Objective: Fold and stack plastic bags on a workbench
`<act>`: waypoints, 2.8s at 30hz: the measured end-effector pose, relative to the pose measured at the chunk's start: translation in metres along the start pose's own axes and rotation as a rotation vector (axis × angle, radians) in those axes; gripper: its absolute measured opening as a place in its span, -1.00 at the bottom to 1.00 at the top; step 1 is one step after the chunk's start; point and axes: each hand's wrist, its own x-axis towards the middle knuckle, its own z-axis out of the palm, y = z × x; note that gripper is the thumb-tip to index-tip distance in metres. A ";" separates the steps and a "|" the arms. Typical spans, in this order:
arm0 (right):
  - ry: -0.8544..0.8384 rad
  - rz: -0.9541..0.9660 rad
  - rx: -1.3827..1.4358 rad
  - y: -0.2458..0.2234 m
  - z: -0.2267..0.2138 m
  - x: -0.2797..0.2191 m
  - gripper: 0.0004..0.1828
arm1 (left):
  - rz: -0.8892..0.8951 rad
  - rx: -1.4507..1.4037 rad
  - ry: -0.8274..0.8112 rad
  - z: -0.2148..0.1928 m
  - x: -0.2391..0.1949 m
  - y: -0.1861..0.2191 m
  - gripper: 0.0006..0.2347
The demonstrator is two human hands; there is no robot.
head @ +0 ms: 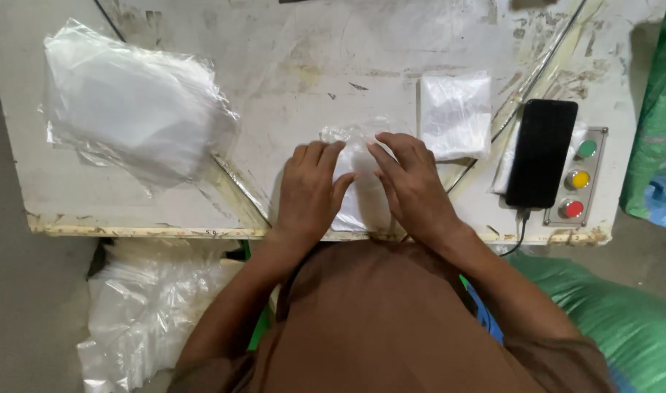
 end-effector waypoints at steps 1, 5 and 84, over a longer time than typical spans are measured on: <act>-0.054 -0.008 0.020 0.000 -0.002 0.002 -0.53 | 0.047 0.022 -0.047 0.003 0.003 -0.003 -0.52; -0.171 -0.072 0.083 0.009 0.010 0.006 -0.72 | 0.149 -0.146 -0.242 0.012 0.014 -0.003 -0.81; 0.198 0.534 -0.144 0.066 -0.056 0.001 -0.38 | 0.130 0.261 -0.075 0.055 0.261 0.067 -0.49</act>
